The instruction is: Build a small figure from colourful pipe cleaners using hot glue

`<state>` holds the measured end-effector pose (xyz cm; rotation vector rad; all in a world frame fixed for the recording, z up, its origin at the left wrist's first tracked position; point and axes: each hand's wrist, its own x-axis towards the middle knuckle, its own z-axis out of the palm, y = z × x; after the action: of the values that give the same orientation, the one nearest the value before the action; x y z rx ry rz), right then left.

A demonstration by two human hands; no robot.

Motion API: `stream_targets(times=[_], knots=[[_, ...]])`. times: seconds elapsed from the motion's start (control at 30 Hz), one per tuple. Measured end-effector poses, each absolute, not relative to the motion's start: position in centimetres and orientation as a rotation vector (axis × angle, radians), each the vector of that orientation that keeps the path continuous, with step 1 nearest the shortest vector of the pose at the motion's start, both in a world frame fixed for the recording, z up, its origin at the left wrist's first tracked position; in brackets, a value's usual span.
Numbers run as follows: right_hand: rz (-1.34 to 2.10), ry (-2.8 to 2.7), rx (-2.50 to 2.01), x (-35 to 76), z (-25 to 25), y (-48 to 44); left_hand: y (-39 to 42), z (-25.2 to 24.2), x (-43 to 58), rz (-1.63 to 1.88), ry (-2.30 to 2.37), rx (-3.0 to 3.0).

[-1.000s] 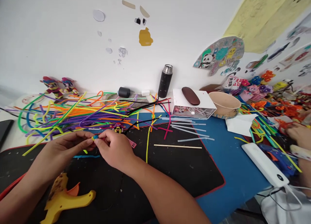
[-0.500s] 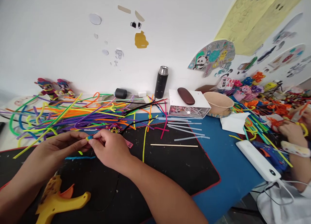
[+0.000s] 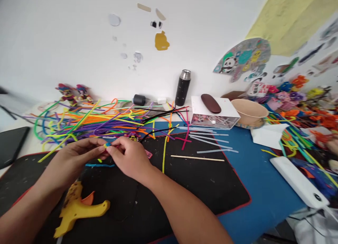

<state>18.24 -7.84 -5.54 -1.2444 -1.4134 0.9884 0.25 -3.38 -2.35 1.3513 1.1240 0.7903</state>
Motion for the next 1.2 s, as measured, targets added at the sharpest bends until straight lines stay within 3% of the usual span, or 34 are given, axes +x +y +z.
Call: stream_targets(times=[0.43,1.2], knots=[[1.218,-1.268,-1.18,18.3,-5.4,-7.9,-3.3,-2.6,0.3,0.867,1.024,1.256],[1.186,-1.32,-1.195,18.3,-5.9,-7.7,-3.4,-3.2,0.0,0.852,0.964,1.306]])
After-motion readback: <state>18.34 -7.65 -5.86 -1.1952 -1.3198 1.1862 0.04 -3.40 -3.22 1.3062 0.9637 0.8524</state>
